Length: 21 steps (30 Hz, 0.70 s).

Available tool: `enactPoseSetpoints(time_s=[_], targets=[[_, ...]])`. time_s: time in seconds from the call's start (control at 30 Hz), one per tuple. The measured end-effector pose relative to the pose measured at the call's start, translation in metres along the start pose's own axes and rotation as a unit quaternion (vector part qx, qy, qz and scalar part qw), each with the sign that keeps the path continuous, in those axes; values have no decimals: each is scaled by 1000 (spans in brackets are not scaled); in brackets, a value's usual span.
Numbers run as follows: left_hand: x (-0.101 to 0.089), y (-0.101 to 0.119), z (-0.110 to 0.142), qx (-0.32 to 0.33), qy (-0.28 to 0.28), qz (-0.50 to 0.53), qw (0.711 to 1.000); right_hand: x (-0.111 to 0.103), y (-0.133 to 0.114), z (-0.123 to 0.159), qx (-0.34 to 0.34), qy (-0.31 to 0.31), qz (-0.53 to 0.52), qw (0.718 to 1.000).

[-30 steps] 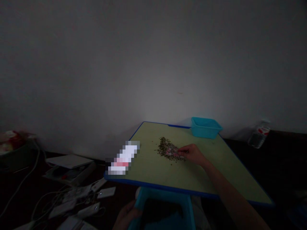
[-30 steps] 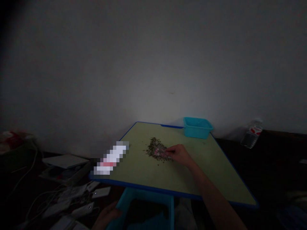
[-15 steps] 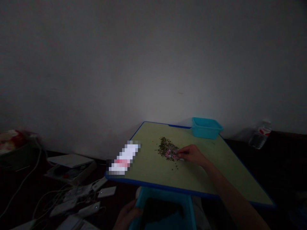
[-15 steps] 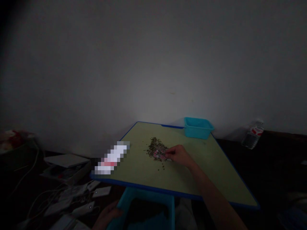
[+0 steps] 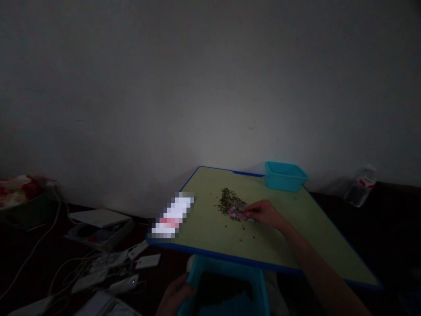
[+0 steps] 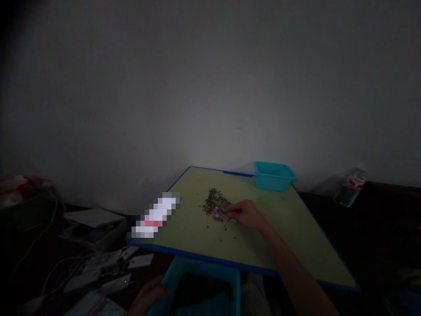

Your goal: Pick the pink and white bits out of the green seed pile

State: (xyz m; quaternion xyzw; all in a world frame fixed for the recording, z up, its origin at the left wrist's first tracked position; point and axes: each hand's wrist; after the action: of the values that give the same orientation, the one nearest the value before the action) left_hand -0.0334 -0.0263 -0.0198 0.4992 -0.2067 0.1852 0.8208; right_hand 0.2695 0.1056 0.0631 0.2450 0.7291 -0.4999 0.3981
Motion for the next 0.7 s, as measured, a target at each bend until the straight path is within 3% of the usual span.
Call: enactPoseSetpoints(time_s=[0.17, 0.47, 0.7], targets=[[-12, -8, -10, 2, -2, -3, 1000, 1, 0, 1, -10, -7, -5, 1000], [-13, -7, -11, -4, -30, 12, 999, 2, 0, 0, -19, -20, -10, 1000], [-24, -17, -19, -8, -15, -3, 1000, 2, 0, 1, -18, -27, -14, 999]])
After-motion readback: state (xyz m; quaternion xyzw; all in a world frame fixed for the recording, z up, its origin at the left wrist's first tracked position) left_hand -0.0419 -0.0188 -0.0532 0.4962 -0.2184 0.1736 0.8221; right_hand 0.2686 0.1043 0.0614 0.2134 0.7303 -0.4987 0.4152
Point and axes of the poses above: each hand's wrist, its own z-axis away from the middle knuckle, its own x-axis out of the palm, y = z × x, and after that the axes turned 10 degrees about z, right-handed
